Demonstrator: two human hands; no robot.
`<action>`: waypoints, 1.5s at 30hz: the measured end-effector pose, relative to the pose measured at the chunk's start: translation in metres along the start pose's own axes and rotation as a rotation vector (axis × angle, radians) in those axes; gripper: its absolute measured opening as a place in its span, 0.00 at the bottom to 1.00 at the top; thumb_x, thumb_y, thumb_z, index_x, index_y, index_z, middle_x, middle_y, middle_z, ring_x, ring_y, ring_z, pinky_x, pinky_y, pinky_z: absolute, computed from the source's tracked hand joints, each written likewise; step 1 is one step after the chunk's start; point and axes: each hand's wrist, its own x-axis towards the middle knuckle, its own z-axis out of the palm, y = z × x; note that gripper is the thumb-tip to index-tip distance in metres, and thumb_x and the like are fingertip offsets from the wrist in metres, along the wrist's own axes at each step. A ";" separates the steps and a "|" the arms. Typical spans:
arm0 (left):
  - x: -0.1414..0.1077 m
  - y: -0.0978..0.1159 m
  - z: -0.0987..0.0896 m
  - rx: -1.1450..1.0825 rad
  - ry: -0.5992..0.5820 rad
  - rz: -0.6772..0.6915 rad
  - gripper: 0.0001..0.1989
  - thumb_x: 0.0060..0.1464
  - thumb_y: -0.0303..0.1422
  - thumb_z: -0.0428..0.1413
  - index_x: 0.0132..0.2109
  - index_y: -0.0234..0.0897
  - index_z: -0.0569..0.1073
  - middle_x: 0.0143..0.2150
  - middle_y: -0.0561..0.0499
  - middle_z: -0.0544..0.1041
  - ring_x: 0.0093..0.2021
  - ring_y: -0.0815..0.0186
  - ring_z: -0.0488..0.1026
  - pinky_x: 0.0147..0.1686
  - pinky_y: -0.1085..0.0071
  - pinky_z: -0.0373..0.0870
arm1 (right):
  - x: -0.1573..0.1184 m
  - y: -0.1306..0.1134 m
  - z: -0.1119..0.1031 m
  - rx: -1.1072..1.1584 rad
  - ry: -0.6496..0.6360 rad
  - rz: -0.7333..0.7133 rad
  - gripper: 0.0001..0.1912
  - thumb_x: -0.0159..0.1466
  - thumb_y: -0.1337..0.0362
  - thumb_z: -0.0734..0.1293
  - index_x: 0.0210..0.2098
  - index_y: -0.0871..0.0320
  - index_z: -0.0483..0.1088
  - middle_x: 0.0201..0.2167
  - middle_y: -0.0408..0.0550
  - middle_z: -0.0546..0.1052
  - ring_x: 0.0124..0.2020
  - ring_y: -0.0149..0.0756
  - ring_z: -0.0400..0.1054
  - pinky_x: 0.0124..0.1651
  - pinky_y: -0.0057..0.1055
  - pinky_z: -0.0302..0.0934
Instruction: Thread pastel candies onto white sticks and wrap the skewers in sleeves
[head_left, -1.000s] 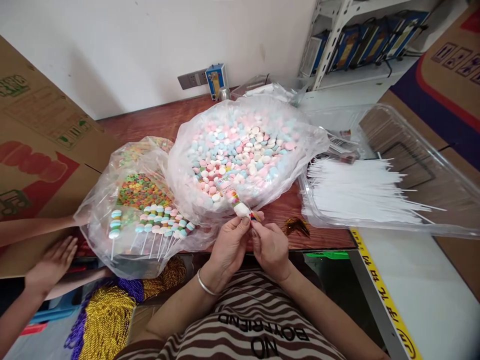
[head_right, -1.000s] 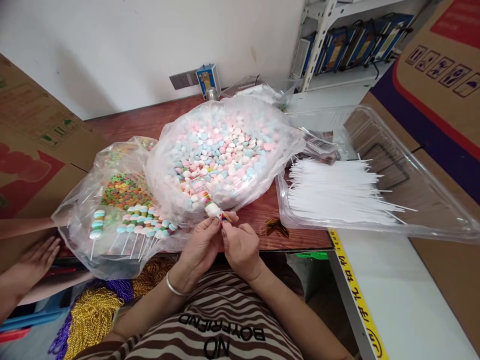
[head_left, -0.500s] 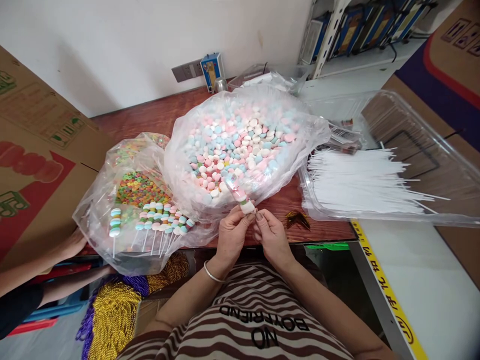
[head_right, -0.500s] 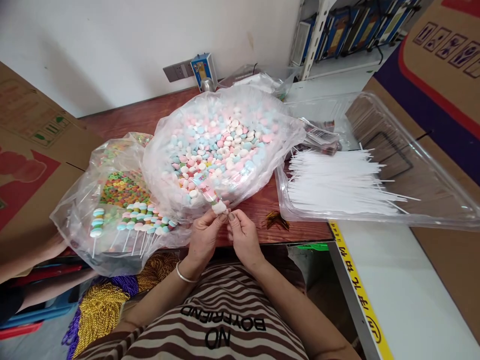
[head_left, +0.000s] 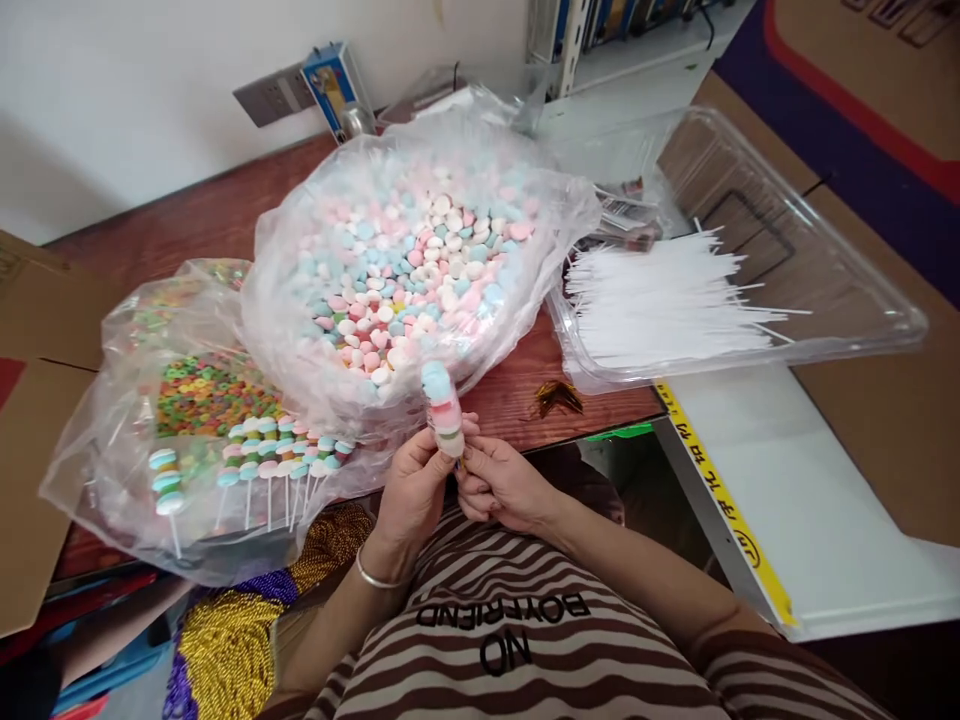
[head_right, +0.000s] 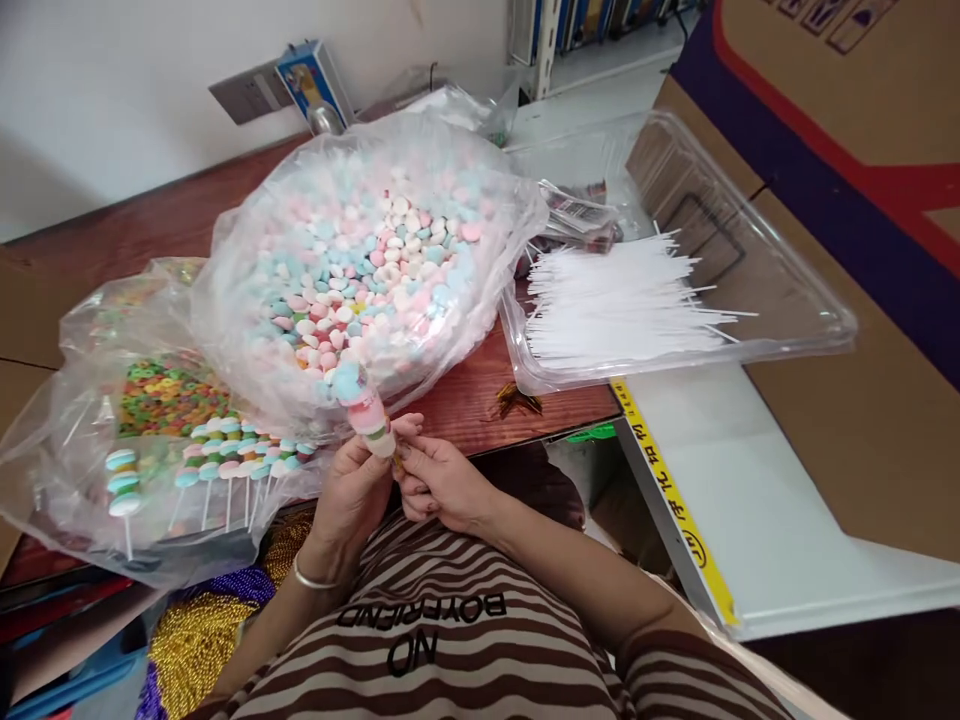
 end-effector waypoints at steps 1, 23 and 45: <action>-0.002 -0.001 0.002 -0.015 0.037 -0.006 0.18 0.46 0.44 0.72 0.41 0.38 0.85 0.48 0.41 0.84 0.52 0.53 0.79 0.57 0.58 0.72 | 0.000 0.002 0.000 -0.030 0.028 -0.010 0.26 0.60 0.40 0.73 0.31 0.55 0.63 0.15 0.27 0.55 0.11 0.20 0.41 0.16 0.23 0.46; 0.008 0.003 -0.021 -0.139 0.198 0.103 0.18 0.49 0.39 0.72 0.31 0.36 0.70 0.26 0.57 0.69 0.27 0.73 0.67 0.35 0.73 0.72 | 0.055 -0.089 -0.052 -1.993 0.852 0.044 0.13 0.69 0.71 0.61 0.46 0.67 0.76 0.45 0.67 0.80 0.45 0.50 0.77 0.43 0.37 0.64; 0.001 -0.008 0.008 0.740 0.018 0.202 0.06 0.61 0.32 0.56 0.34 0.38 0.76 0.30 0.50 0.77 0.31 0.65 0.70 0.35 0.70 0.65 | -0.007 -0.050 -0.024 -1.712 0.344 -1.317 0.12 0.71 0.65 0.65 0.48 0.48 0.79 0.41 0.50 0.82 0.44 0.41 0.77 0.49 0.40 0.72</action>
